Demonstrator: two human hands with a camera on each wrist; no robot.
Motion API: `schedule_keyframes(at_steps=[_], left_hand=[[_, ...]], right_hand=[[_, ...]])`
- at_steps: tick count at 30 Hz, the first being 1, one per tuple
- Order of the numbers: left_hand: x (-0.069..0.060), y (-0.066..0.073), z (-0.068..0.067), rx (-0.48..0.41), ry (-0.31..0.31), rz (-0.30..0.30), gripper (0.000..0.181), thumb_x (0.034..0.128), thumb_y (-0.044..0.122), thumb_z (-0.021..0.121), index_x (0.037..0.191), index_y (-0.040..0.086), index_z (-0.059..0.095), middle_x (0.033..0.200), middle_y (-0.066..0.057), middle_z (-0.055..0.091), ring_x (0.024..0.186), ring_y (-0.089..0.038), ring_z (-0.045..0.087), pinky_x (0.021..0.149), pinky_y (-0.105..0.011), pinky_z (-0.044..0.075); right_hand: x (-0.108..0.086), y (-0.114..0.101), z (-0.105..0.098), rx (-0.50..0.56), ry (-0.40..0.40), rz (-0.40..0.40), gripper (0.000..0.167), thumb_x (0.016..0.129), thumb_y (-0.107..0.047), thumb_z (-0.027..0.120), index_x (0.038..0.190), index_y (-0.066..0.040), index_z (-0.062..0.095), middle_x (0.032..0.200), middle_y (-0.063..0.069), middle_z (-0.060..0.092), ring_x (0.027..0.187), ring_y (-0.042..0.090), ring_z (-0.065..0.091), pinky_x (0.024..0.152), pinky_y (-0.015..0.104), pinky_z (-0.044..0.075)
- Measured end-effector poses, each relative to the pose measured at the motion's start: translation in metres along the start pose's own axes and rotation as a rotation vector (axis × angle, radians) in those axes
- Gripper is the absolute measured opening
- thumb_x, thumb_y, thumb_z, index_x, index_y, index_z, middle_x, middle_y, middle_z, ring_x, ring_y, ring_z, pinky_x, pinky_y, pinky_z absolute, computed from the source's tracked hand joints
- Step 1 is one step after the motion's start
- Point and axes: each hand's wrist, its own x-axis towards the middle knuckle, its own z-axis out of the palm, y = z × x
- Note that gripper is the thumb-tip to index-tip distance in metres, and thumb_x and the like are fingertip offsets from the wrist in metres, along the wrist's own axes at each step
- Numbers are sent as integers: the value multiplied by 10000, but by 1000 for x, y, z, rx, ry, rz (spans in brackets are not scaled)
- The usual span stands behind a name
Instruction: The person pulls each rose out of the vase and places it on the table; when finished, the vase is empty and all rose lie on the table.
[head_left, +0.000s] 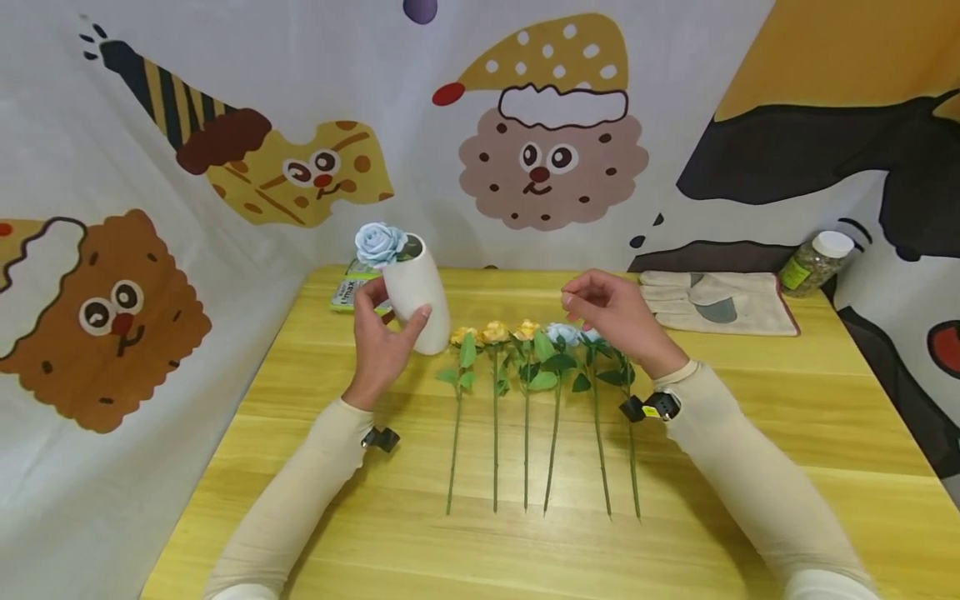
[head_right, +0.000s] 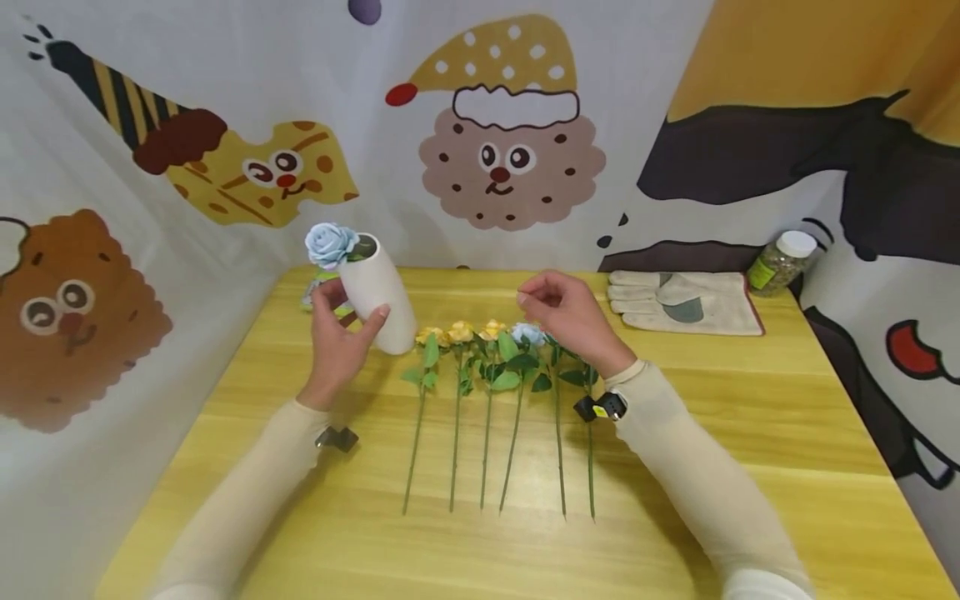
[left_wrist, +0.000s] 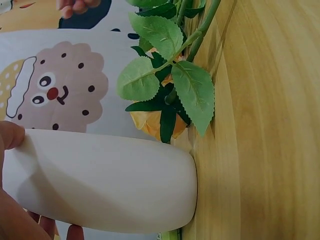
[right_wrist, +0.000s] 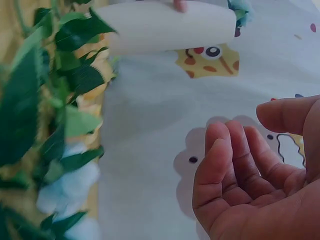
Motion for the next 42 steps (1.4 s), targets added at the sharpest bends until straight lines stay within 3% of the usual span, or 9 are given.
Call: schedule_keyframes(at_steps=[6,12,20,26,33,37,42], left_hand=[[0,-1,-1,5,-6,8,757,914,264,841,1487,77,383,1459,-137,475,1334,-264,494,1088,-553,472],[0,0,0,8,-9,5,756,921,270,834,1491,70,379,1459,-147,473,1339,-271,491,1094,-559,469],[0,3,0,8,-5,-2,761,916,227,842,1496,67,375,1468,-151,469,1342,-282,485,1089,-543,470],[1,4,2,11,3,-15,762,920,151,826,1511,44,357,1486,-202,451,1351,-350,467,1083,-578,453],[-6,37,2,14,-2,-24,726,932,112,788,1492,-29,347,1461,-251,454,1344,-366,468,1082,-601,449],[-5,33,2,6,-2,-19,731,930,126,797,1487,-25,347,1459,-244,448,1343,-355,468,1086,-607,445],[-4,31,2,12,1,-18,719,931,128,799,1477,-23,357,1455,-245,444,1351,-359,469,1089,-610,450]], right_hand=[[15,-17,12,25,6,-41,217,1049,-324,678,1175,-151,711,1046,71,729,905,212,713,731,326,588],[29,-35,24,83,-12,-113,197,1047,-284,684,1170,-132,712,1021,56,733,895,218,705,702,310,573],[52,-53,50,108,27,-209,170,1043,-240,689,1167,-136,740,1023,102,744,866,203,692,693,315,544],[67,-70,74,91,7,-254,180,1039,-235,693,1164,-121,753,967,95,726,831,212,654,691,298,509],[83,-87,98,84,-29,-300,194,1044,-237,685,1164,-108,769,1019,81,741,879,200,639,762,316,524],[89,-97,109,51,-68,-320,184,1039,-231,694,1160,-119,776,1030,64,738,897,192,631,770,312,522],[96,-110,118,-68,-114,-335,204,1046,-256,676,1179,-148,787,958,30,661,879,191,582,749,309,487]])
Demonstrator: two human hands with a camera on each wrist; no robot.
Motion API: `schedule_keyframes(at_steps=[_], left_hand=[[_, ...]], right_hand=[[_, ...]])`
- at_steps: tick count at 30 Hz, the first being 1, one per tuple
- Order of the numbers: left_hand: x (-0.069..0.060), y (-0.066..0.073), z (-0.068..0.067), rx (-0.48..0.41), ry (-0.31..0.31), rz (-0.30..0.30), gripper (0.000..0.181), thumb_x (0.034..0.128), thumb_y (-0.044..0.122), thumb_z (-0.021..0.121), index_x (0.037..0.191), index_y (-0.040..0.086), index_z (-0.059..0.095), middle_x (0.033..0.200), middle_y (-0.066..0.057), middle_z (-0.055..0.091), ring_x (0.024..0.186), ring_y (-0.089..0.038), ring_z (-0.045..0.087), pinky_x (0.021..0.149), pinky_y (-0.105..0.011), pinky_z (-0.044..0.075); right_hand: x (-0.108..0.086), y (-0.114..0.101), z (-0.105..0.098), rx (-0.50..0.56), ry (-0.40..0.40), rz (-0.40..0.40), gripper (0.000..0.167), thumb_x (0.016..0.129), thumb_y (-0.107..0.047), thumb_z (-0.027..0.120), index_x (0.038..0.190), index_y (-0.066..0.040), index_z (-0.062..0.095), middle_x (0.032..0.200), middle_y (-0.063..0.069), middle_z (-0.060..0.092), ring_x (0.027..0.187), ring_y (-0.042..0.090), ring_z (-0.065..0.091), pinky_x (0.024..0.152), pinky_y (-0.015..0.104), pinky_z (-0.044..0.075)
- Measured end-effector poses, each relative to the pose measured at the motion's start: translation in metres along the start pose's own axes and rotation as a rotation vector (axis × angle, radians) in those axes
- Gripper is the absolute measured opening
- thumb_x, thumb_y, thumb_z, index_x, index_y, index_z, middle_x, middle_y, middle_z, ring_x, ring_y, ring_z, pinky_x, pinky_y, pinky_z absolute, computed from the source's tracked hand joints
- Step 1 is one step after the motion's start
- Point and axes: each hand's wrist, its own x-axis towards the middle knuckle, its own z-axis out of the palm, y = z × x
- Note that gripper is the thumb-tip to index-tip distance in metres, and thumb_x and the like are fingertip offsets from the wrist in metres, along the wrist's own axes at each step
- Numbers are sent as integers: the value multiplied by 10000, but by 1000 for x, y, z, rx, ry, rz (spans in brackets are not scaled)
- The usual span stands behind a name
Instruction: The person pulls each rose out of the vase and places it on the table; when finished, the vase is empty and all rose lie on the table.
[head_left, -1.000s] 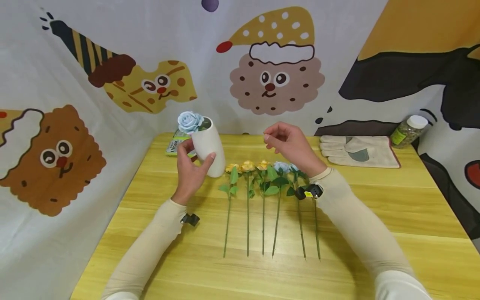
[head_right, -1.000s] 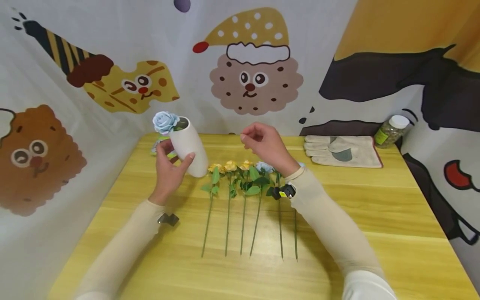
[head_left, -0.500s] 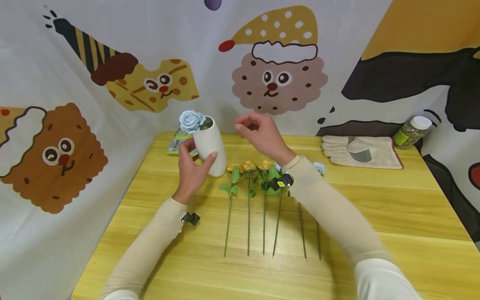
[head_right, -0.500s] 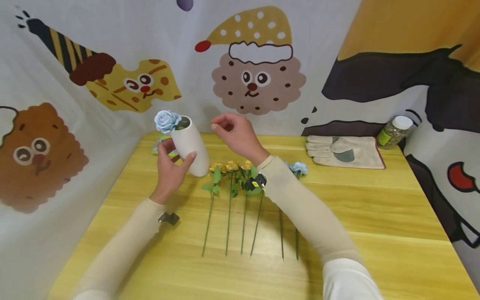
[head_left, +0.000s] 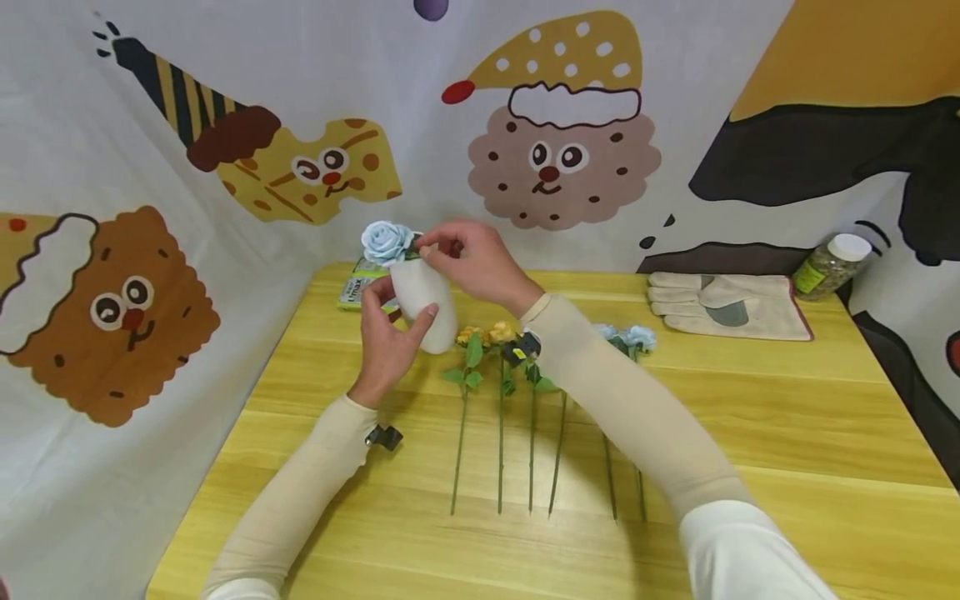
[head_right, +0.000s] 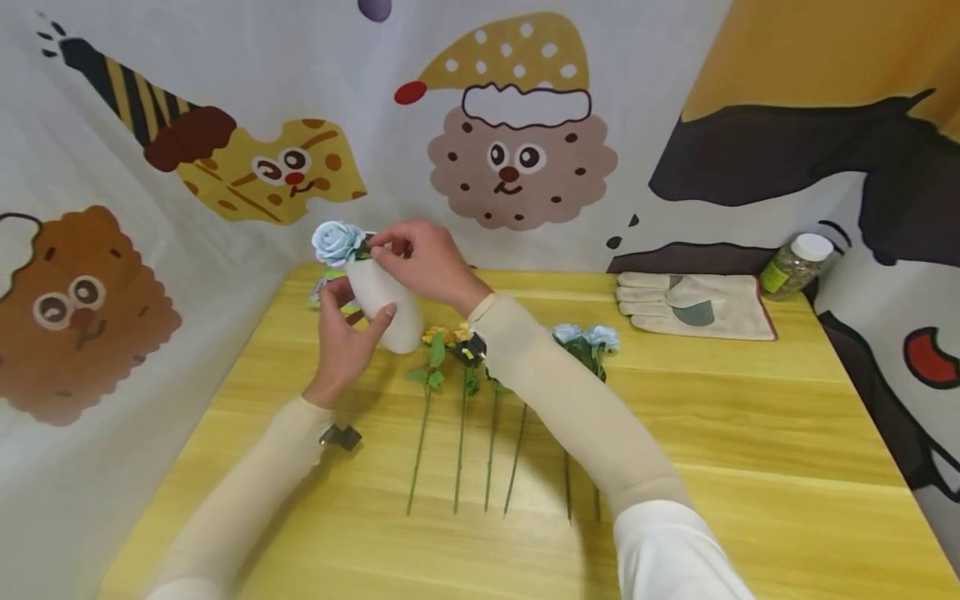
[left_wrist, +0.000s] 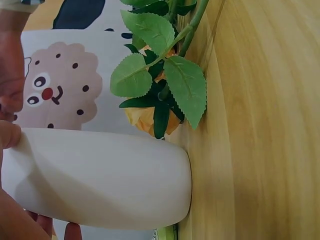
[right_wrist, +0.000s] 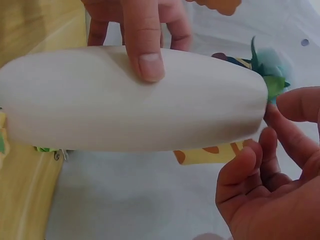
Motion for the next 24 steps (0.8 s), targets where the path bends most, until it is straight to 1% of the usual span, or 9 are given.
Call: schedule_keyframes(at_steps=[4,8,12,14,16,19,22,24], left_hand=[[1,1,0,-5,6,-10,706,925,123,804,1467,-18,373,1439,-246,451,1340,-363,474,1085,-609,458],[1,2,-1,-3,-3,-20,701,930,128,800,1471,-10,376,1440,-243,453,1342,-364,473,1089,-608,460],[1,2,-1,-4,-4,-23,703,934,127,796,1478,-9,371,1439,-249,453,1340,-372,471,1092,-613,456],[2,1,-1,-5,-1,-22,699,936,127,795,1478,-4,374,1436,-248,452,1338,-377,469,1089,-616,455],[2,1,-1,-8,3,-18,697,935,124,794,1477,-5,376,1430,-249,452,1333,-375,470,1086,-615,457],[3,0,-1,-4,2,-10,691,936,125,792,1474,-6,380,1427,-246,456,1329,-368,477,1082,-603,465],[2,1,-1,0,3,-8,690,934,124,792,1472,-9,380,1419,-244,463,1322,-355,486,1076,-588,469],[2,0,0,3,4,-11,693,933,123,793,1472,-11,378,1417,-241,466,1321,-349,486,1071,-582,467]], right_hand=[[9,-5,5,-69,-24,-3,251,1057,-255,643,1220,-136,791,1012,24,614,915,182,552,775,295,475],[18,-8,8,-94,-30,-31,247,1066,-218,611,1200,-135,801,1077,25,575,998,200,538,833,312,466],[24,-10,11,-113,-13,-52,239,1056,-190,604,1161,-130,810,1143,21,611,1127,225,532,922,350,459],[27,-10,12,-113,3,-48,235,1053,-198,609,1156,-131,810,1177,10,644,1175,215,529,959,366,463],[30,-9,14,-79,26,-41,231,1057,-212,619,1156,-130,810,1210,2,674,1191,198,539,981,382,478],[33,-5,17,35,57,-17,237,1071,-223,617,1159,-115,808,1244,15,714,1198,181,583,1008,377,498],[36,-1,20,152,73,16,235,1080,-214,609,1155,-100,800,1238,32,741,1183,165,626,1012,353,519],[37,0,21,208,71,36,214,1074,-187,618,1154,-93,793,1212,41,755,1172,162,642,1002,342,537]])
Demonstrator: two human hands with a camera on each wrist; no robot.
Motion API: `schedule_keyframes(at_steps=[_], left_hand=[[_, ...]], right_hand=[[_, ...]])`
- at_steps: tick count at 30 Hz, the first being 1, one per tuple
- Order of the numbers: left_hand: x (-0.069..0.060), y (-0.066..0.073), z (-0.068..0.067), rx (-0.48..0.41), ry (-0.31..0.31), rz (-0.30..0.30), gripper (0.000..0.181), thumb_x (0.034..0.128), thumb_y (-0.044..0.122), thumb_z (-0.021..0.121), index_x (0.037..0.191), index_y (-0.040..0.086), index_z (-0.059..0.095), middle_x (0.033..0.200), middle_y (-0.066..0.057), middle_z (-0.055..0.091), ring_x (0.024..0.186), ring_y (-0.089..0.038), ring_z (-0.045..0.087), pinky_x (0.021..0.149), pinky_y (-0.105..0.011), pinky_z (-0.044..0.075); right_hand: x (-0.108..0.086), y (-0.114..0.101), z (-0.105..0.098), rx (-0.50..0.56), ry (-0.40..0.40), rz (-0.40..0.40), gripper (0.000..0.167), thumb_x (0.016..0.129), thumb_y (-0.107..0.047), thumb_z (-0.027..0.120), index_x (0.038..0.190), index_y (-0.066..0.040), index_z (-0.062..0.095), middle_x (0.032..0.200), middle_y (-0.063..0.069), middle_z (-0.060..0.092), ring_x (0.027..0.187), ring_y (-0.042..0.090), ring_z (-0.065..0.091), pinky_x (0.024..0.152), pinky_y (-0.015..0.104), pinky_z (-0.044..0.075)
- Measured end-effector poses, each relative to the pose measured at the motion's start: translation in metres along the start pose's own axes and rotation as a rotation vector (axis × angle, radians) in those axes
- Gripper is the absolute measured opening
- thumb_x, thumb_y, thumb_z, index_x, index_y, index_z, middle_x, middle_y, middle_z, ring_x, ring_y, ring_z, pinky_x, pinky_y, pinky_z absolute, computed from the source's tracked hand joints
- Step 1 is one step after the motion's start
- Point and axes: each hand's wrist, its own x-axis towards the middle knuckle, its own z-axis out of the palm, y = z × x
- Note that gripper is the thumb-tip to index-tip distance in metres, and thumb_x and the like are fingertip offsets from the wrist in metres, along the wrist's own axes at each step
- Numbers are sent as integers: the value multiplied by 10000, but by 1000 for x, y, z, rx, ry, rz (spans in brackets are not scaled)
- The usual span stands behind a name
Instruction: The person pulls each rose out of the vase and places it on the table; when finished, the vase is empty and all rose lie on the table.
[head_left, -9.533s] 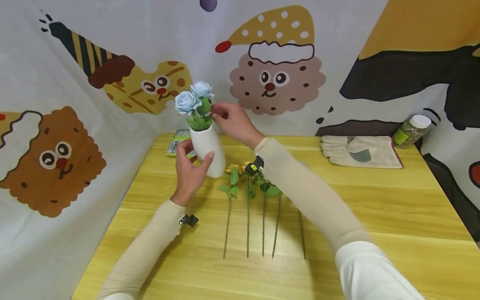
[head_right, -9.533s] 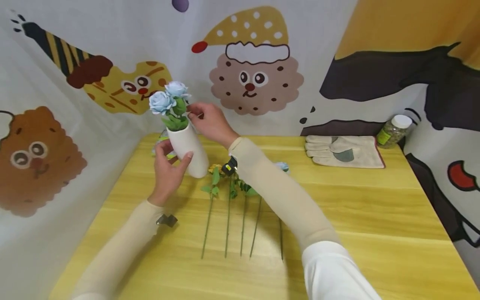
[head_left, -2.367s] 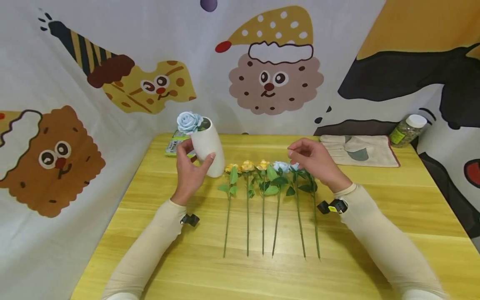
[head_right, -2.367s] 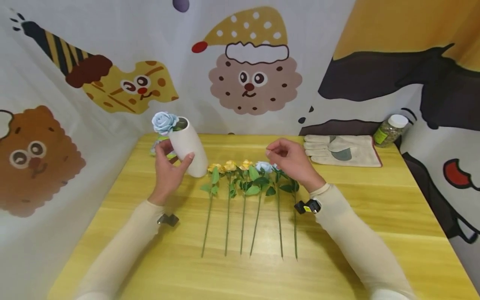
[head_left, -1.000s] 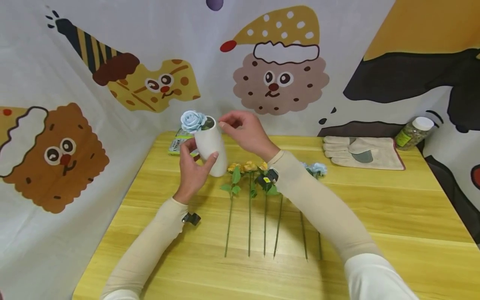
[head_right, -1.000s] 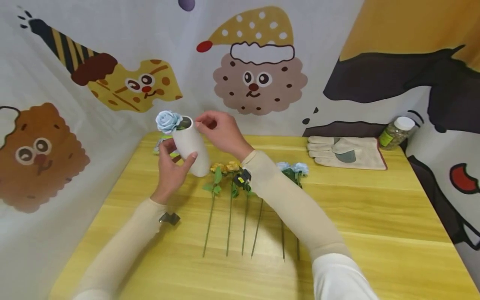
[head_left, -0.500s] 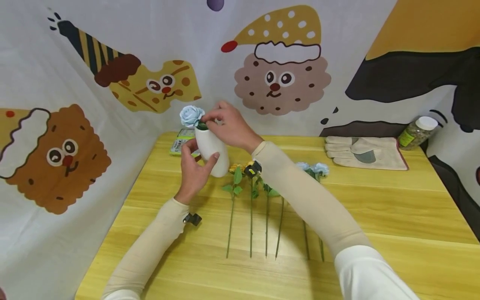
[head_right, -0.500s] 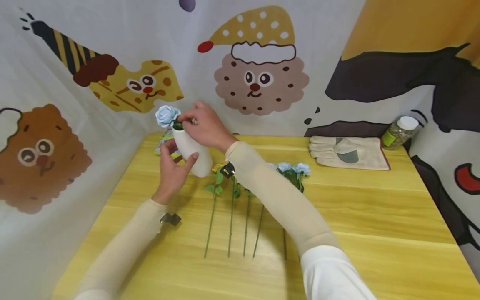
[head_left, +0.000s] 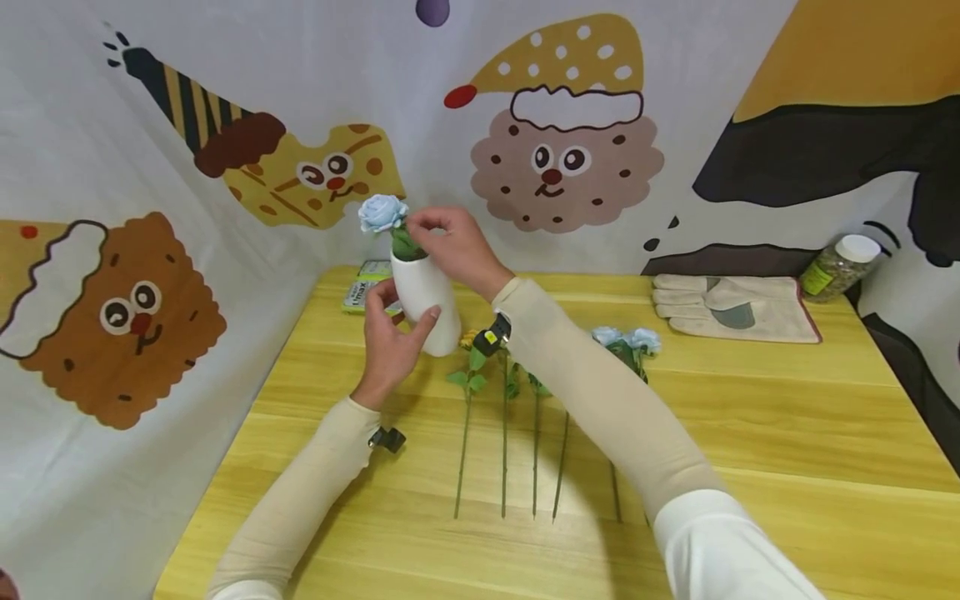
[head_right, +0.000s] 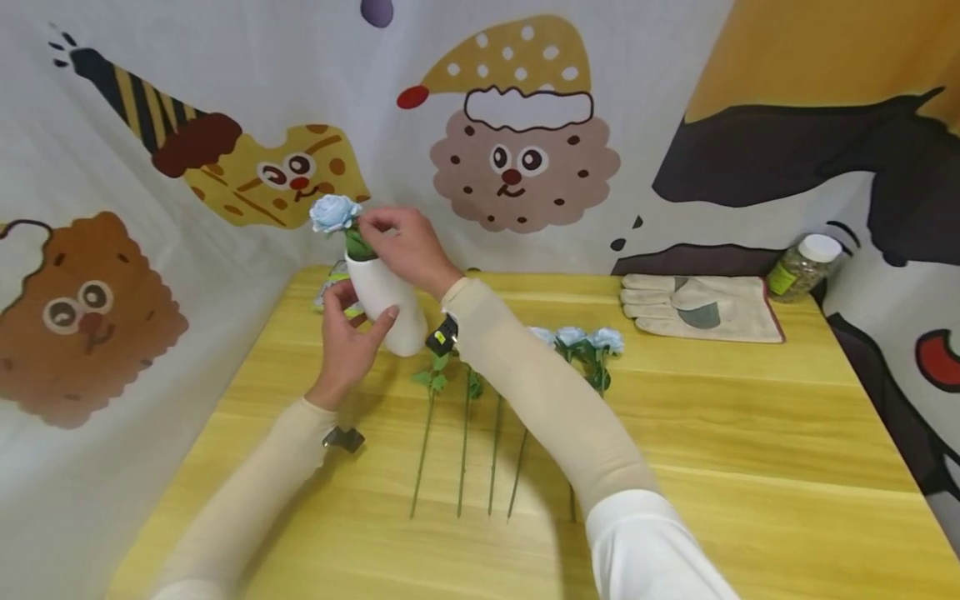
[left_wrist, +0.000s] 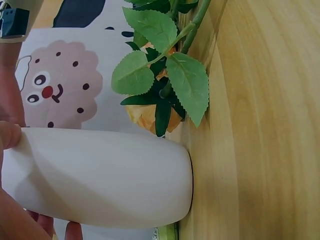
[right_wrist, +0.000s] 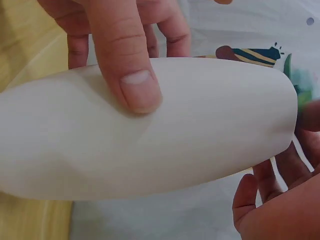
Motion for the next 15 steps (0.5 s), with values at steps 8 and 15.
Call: schedule_keyframes(at_steps=[8,15], left_hand=[[5,-23,3,6,11,-8,722,920,119,810,1483,0,375,1437,-242,462,1336,-363,476,1066,-590,461],[8,-34,1,3,8,15,751,903,202,851,1486,66,396,1429,-169,488,1321,-290,491,1053,-538,489]], right_hand=[[6,4,5,78,-3,46,153,1042,-143,675,1147,-104,780,1186,35,774,1166,162,681,991,326,560],[11,6,5,184,-31,77,198,1050,-61,605,1165,-73,765,1213,68,769,1160,166,689,1004,317,555]])
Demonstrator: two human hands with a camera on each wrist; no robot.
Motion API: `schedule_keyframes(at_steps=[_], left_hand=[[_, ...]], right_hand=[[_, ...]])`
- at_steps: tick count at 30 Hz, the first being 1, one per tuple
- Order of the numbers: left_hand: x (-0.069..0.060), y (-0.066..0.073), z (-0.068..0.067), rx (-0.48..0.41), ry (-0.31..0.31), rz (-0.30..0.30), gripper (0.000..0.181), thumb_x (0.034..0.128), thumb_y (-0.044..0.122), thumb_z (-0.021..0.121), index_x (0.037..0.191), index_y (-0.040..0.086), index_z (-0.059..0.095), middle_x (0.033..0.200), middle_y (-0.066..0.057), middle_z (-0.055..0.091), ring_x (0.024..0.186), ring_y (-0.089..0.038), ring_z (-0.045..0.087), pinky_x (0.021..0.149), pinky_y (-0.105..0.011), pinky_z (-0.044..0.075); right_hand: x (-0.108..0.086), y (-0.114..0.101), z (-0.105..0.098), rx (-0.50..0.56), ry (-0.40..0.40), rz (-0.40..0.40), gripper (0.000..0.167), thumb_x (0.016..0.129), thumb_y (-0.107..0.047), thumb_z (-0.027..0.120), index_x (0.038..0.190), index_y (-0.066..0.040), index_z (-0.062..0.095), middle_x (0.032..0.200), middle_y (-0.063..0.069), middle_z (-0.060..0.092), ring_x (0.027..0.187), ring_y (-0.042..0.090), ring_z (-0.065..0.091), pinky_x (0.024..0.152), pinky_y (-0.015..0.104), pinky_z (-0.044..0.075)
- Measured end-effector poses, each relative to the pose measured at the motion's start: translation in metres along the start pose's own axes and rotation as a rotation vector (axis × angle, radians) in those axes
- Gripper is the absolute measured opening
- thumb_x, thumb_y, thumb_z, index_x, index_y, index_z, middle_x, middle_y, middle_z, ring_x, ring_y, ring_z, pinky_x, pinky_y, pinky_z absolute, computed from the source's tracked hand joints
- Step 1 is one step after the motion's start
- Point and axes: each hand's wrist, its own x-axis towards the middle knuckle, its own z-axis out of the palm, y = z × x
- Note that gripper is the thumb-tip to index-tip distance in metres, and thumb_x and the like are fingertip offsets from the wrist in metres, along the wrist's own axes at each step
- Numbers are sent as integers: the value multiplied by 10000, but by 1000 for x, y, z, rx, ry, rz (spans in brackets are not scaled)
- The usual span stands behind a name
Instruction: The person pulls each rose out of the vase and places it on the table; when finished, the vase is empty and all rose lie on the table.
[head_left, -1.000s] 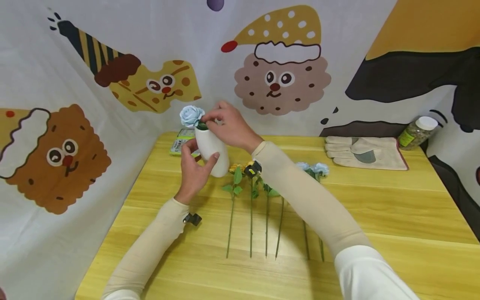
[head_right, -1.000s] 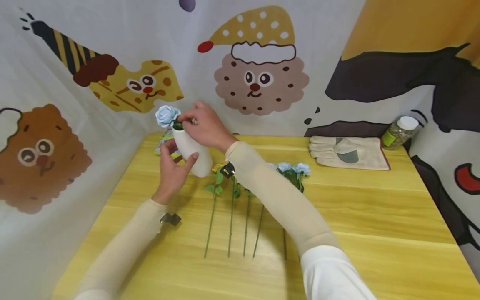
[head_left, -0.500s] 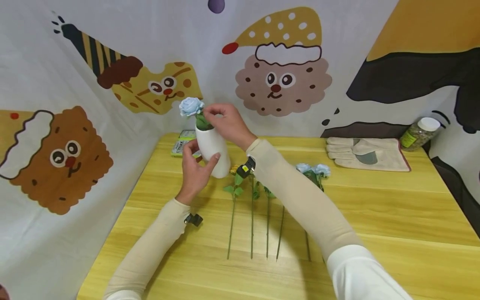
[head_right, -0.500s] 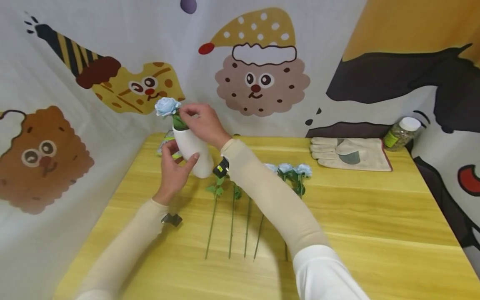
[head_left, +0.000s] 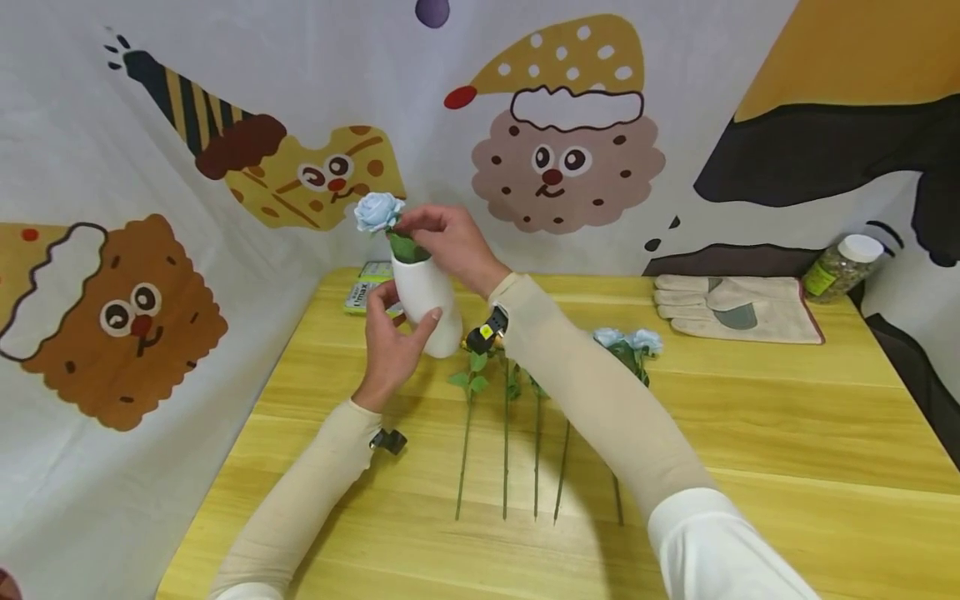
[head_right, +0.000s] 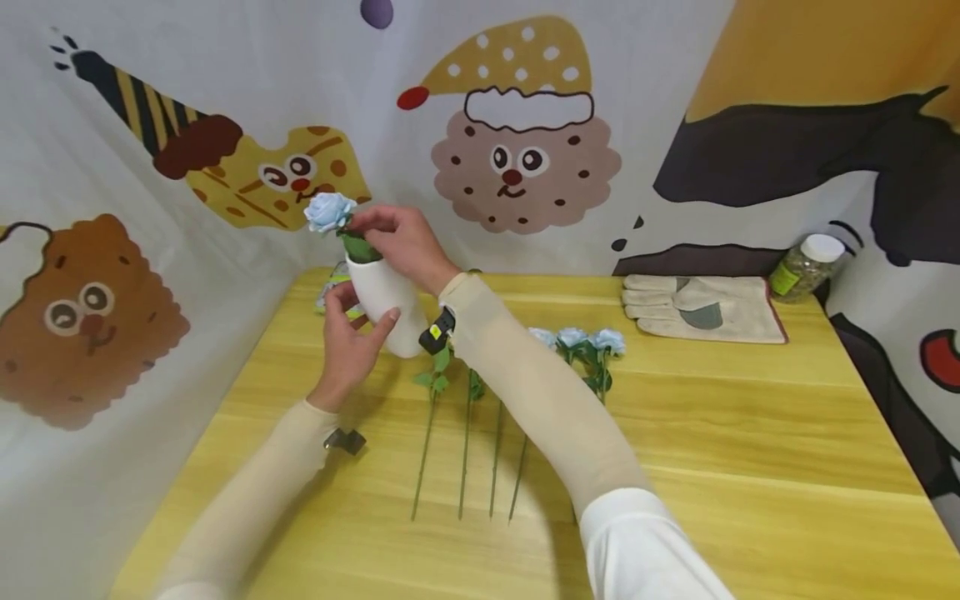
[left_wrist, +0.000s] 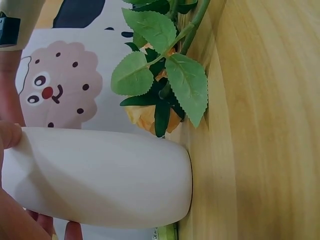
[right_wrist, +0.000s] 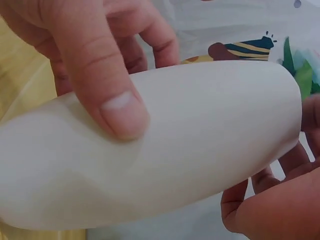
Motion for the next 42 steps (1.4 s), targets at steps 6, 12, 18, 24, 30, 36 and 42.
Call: schedule_keyframes(at_steps=[6,12,18,24,30,36,42], left_hand=[[-1,0,-2,-9,-6,25,730,911,266,848,1461,71,410,1400,-150,496,1298,-259,502,1049,-524,501],[-2,0,-2,-7,-17,22,732,916,244,840,1470,63,398,1418,-151,490,1307,-268,500,1055,-535,497],[-1,0,-2,5,-9,15,735,921,239,837,1479,60,393,1434,-156,486,1320,-268,494,1064,-525,490],[-1,3,-1,-9,-8,2,764,901,119,840,1502,37,376,1469,-206,464,1346,-340,476,1075,-578,473],[-1,3,-1,-12,-5,12,748,897,167,855,1480,49,400,1438,-182,487,1323,-304,494,1065,-545,494],[-1,2,-2,-6,-7,20,735,908,238,852,1467,52,412,1417,-171,498,1313,-280,508,1059,-529,506],[-1,3,-1,-9,1,12,752,895,195,861,1475,45,407,1417,-183,497,1314,-293,507,1055,-539,506]], right_hand=[[1,-3,-2,62,-78,40,200,987,-56,726,1186,-75,719,1220,102,768,1140,197,724,1011,343,565],[1,-12,0,64,-25,91,260,961,-83,772,1217,-106,736,1194,71,766,1108,187,722,978,332,578],[-1,-18,-2,49,21,91,292,962,-163,794,1251,-125,762,1227,17,767,1143,155,707,1032,337,557],[-4,-19,-9,89,127,40,302,939,-154,819,1229,-92,761,1143,47,753,1084,155,693,1011,348,567],[-10,-20,-14,249,183,-83,274,943,-87,799,1208,-43,749,1051,53,752,973,189,743,902,436,641],[-16,-23,-19,320,214,-157,331,944,-8,773,1271,-23,727,1052,49,761,954,164,750,844,390,655],[-19,-27,-21,354,293,-185,445,929,33,771,1361,-39,694,1038,50,771,930,148,760,816,388,658]])
